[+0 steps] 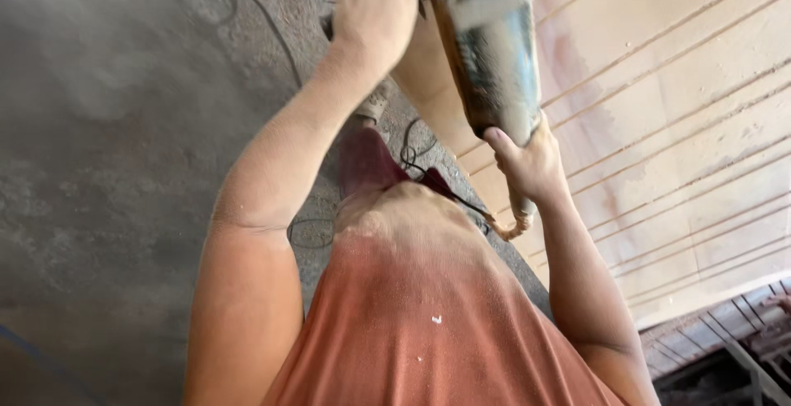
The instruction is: The person uses an angle grinder with a sanding disc to smooth the surface of a large wooden panel. They move the tool across the wood in steady strokes, generating visible sawdust as they work.
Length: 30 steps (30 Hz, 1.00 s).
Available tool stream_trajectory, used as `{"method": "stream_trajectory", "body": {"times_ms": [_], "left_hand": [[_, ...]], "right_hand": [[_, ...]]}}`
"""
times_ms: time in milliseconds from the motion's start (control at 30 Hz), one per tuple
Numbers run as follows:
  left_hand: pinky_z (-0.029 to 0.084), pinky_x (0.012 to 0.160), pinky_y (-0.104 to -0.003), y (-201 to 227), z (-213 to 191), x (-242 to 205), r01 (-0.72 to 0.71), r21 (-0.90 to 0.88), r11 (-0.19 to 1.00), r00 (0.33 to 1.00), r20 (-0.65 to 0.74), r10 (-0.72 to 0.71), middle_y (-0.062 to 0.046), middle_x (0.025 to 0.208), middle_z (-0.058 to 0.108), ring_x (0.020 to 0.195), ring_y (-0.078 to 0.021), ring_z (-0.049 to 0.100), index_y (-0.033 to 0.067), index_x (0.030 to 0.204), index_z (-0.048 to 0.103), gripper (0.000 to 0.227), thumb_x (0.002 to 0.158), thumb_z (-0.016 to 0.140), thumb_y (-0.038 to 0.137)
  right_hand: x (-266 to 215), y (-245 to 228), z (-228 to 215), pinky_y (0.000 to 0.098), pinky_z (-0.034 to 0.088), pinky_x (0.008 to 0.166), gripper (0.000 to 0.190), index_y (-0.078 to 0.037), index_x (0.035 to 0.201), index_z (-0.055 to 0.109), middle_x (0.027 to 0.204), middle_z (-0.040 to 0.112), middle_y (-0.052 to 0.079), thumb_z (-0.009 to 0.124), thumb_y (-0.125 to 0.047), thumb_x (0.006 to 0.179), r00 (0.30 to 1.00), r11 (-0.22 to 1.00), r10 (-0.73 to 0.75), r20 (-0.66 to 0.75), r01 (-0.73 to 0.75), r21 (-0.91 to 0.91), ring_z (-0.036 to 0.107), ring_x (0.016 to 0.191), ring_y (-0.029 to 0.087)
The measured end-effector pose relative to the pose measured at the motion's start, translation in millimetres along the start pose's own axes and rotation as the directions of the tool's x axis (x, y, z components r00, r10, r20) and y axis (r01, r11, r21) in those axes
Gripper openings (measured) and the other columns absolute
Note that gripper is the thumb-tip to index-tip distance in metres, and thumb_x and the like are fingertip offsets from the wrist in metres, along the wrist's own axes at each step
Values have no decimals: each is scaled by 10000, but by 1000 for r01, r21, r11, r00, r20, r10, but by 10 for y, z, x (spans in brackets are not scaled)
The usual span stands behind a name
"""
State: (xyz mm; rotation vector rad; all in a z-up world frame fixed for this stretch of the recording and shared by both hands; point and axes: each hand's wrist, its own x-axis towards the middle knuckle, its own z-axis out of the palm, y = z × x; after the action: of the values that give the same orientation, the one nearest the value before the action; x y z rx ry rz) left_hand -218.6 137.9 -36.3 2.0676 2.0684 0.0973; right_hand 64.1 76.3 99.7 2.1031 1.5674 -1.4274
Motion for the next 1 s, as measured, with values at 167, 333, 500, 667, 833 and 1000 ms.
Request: {"method": "stream_trajectory", "body": {"times_ms": [167,333,500,667,833,1000], "left_hand": [[518,369,-240,722,200,-582,-12,-67,998,999,35,14,-64,670,639,547,-120,654,-25,942,617,78,957,618,52],[580,499,-301,1072,-18,-843,-6,-169,986,989,141,31,-109,733,659,646,-176,700,22,894,587,133,946,630,136],[579,493,-287,1433,-235,-996,-72,-184,980,977,183,106,-115,732,655,628,-170,702,17,891,586,197,935,652,197],[573,512,-300,1775,-74,-1373,-124,-147,981,983,115,141,-78,742,659,646,-169,692,56,865,583,143,898,664,169],[583,549,-332,1425,-18,-1230,-158,-103,982,978,119,170,-115,743,671,660,-182,697,42,881,592,167,899,625,204],[592,512,-345,614,-165,-864,-208,68,976,962,193,192,-160,783,684,658,-232,718,-22,979,593,103,967,594,79]], "right_hand": [[-339,630,-38,343,573,690,632,-11,1359,502,817,706,93,739,-306,854,999,1000,15,-30,-14,12,704,714,175],[-534,1147,-27,358,573,678,611,-15,1329,509,806,697,95,719,-283,822,997,997,59,-46,-56,53,697,698,186],[-793,1792,34,345,569,666,623,0,1275,534,824,705,82,726,-360,804,994,994,35,-101,-25,107,702,707,177],[-1095,2220,247,358,553,657,705,16,1268,547,841,682,128,731,-465,786,993,974,76,-89,-55,222,678,728,183],[-1016,1807,467,385,562,754,781,16,1368,536,956,717,160,726,-472,789,992,984,63,-108,-44,175,712,827,238],[-691,1104,550,462,508,990,896,29,1489,432,1252,678,273,793,-424,805,987,993,-56,-153,70,90,660,1174,376]]}}
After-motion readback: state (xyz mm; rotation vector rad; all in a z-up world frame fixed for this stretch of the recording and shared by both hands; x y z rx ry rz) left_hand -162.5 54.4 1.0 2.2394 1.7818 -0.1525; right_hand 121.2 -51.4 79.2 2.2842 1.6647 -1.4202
